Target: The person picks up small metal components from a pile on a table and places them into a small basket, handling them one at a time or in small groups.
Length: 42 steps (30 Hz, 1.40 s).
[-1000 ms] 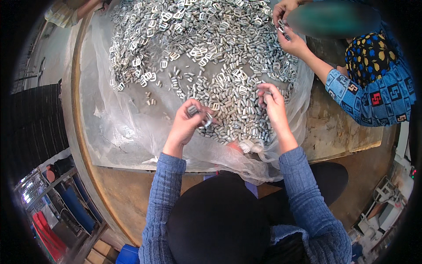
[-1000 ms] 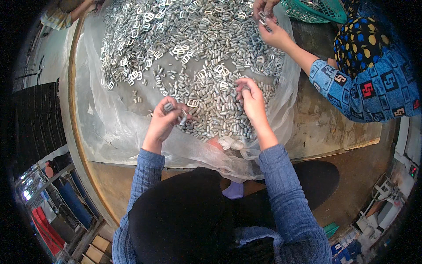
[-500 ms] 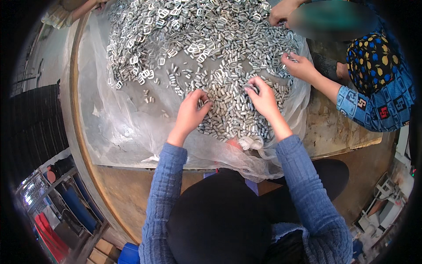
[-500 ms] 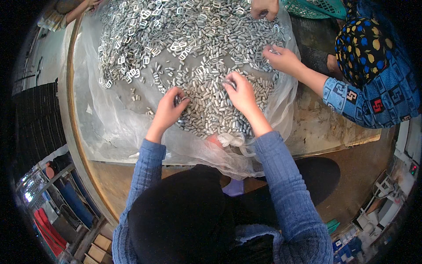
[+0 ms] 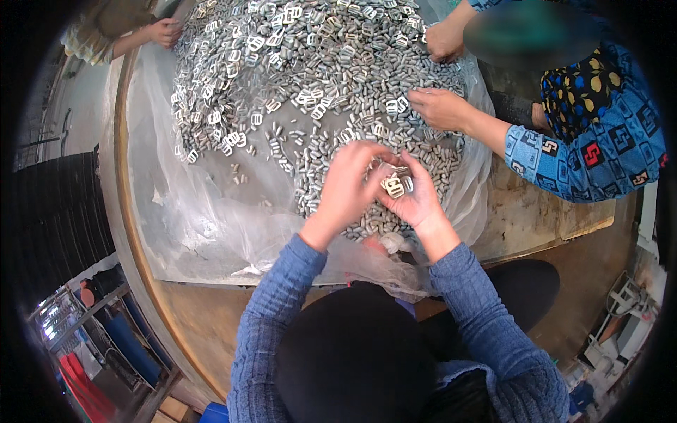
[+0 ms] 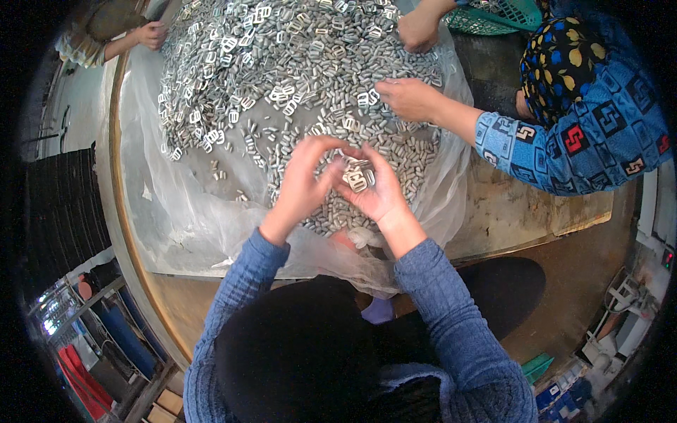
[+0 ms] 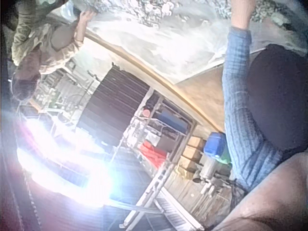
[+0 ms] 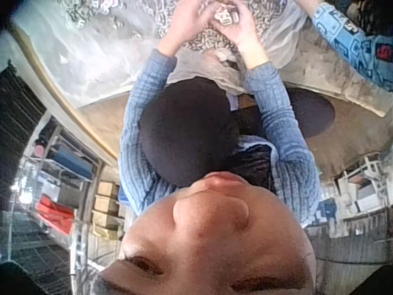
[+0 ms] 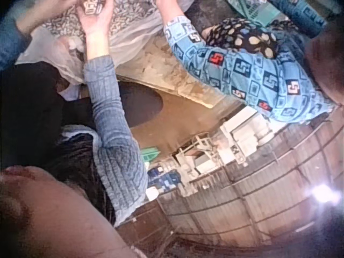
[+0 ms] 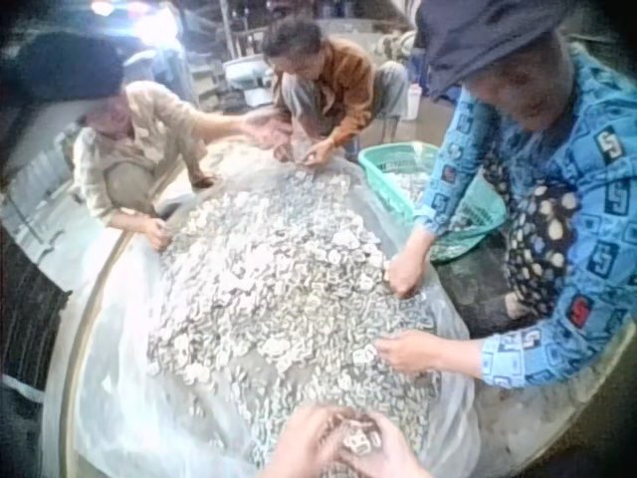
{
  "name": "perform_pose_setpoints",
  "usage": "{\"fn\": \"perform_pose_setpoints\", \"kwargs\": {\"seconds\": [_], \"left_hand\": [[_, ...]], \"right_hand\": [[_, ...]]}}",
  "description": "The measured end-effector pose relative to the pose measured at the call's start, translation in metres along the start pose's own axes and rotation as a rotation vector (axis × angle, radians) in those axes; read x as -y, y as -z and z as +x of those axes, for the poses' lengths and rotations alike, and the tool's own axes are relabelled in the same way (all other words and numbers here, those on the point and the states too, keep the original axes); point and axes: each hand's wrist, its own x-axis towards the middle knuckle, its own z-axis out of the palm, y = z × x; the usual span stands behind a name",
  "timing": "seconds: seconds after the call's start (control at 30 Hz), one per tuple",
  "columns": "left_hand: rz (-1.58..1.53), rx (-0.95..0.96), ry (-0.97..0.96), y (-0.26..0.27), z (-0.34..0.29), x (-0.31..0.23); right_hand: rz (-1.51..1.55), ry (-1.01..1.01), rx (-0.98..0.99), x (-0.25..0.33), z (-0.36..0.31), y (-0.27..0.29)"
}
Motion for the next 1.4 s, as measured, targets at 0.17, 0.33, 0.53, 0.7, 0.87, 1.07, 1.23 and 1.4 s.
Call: {"fn": "perform_pose_setpoints", "kwargs": {"seconds": [0.17, 0.33, 0.53, 0.7, 0.87, 1.07, 1.23, 1.4], "left_hand": [[0.541, 0.078, 0.287, -0.003, 0.009, 0.111], [0.675, 0.263, 0.37, -0.018, 0.016, 0.127], [0.499, 0.186, 0.227, -0.021, 0.015, 0.128], [0.082, 0.034, 0.525, 0.008, -0.013, 0.112], [0.095, -0.075, 0.192, 0.025, -0.018, 0.109], [-0.61, -0.095, 0.801, 0.035, 0.017, 0.122], [0.485, -0.071, 0.228, -0.001, 0.053, 0.146], [0.174, -0.136, 0.202, -0.008, 0.047, 0.161]], "right_hand": [[-0.96, 0.458, -0.162, 0.028, 0.046, 0.005], [-2.108, 0.912, -0.378, 0.035, 0.091, 0.018], [-1.853, 0.94, -0.272, 0.044, 0.094, 0.029], [-1.054, 0.47, -0.122, 0.051, 0.087, 0.016], [-0.888, 0.377, 0.079, 0.079, 0.079, 0.018], [-1.269, 0.661, 0.034, 0.065, 0.11, 0.013], [-2.087, 0.966, -0.19, 0.041, 0.109, -0.007], [-1.426, 0.864, -0.097, 0.042, 0.116, 0.013]]}}
